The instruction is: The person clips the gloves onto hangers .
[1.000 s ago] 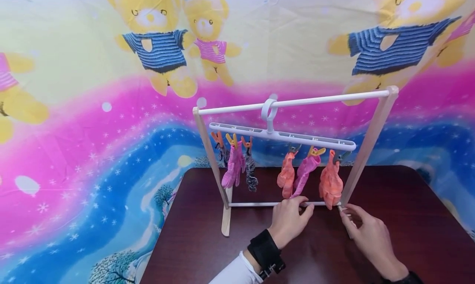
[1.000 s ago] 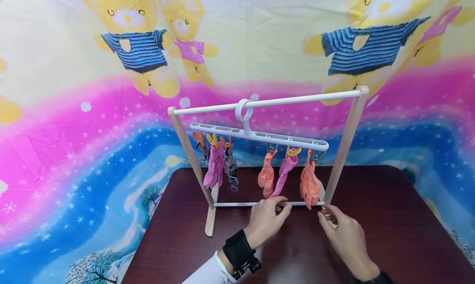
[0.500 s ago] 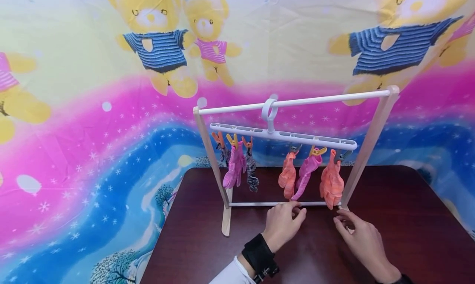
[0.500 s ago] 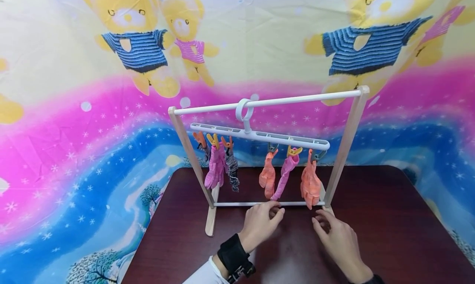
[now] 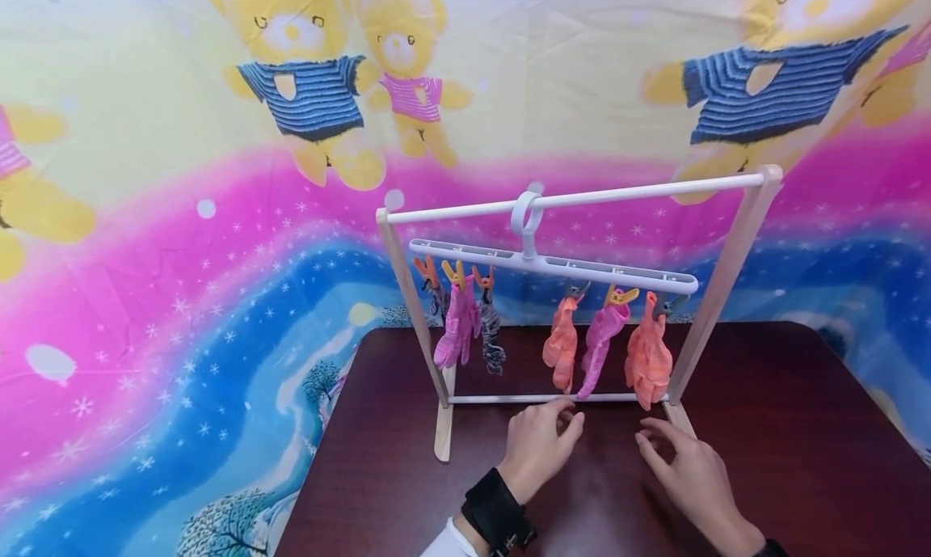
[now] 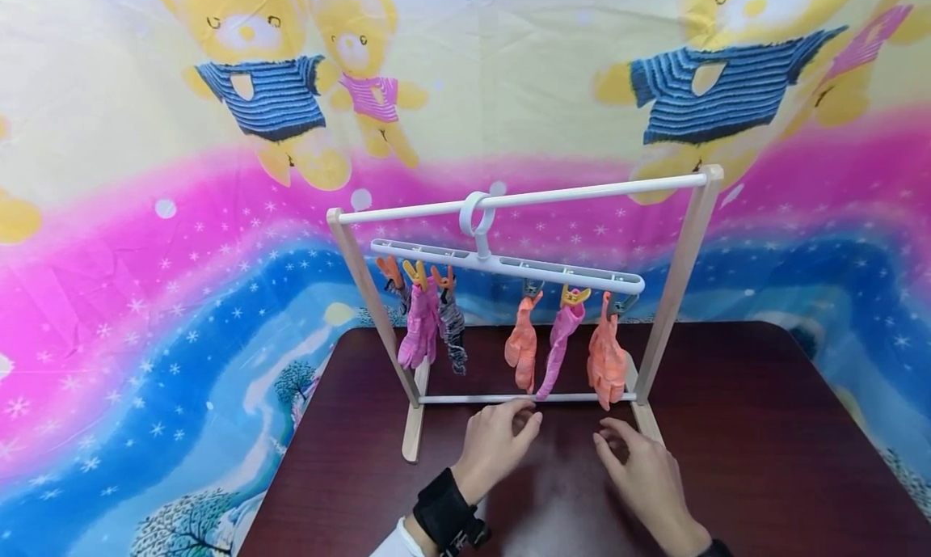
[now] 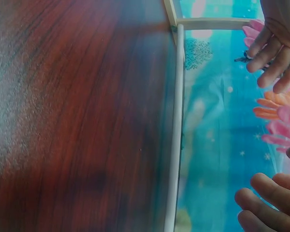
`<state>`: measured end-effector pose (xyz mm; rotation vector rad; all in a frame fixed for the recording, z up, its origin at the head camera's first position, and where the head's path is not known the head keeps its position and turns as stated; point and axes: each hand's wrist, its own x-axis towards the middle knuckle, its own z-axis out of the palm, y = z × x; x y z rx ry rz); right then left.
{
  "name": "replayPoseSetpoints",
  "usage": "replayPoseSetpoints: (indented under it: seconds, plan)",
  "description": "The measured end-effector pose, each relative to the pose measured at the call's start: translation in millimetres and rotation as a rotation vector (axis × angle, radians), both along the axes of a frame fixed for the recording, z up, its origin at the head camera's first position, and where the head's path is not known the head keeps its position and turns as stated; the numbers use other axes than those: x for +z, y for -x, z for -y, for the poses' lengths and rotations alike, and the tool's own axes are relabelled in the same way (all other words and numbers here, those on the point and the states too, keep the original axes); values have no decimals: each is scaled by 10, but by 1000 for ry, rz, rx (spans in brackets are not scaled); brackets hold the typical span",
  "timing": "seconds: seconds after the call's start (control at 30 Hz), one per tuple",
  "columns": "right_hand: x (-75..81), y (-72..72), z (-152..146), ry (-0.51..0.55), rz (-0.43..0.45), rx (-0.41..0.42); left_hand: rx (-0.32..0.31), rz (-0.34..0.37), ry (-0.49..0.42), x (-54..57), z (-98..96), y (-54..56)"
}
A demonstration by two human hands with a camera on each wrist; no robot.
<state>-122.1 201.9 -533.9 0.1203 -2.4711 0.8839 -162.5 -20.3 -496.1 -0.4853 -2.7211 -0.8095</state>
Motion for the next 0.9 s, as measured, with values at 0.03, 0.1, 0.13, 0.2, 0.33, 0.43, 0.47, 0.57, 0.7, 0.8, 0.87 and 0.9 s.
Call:
replayPoseSetpoints:
  seconds: [0.03, 0.1, 0.13, 0.2, 0.33, 0.43, 0.47, 0.57, 0.7, 0.8, 0.87, 0.9]
  plan:
    - [-8, -7, 9, 3, -2, 1, 5, -9, 14, -16, 19, -10]
    - [-22, -19, 22, 7, -3, 2, 21, -21, 32, -45, 57, -29]
    - [-28, -22, 29, 7, -5, 4, 28, -23, 34, -59, 79, -39]
    - [-38, -21, 42, 3, -9, 6, 42, -25, 37, -82, 125, -53]
    - [-53, -18, 72, -7, -28, 15, 65, -15, 11, -131, 227, -73]
    - [-64, -21, 97, -7, -41, 21, 83, 10, -16, -180, 305, -76]
    - [-68, -20, 105, -7, -45, 22, 89, 21, -23, -193, 330, -77]
    - [-81, -13, 136, -9, -60, 25, 111, 41, -38, -230, 407, -81]
    - [-94, -11, 168, -11, -71, 29, 143, 41, -46, -280, 506, -106]
    - [-94, -13, 167, -2, -68, 24, 171, 45, -52, -312, 581, -142]
    - [-90, -9, 155, 6, -65, 18, 181, 53, -57, -321, 626, -172]
    - [-87, -7, 149, 9, -61, 17, 182, 51, -61, -324, 647, -187]
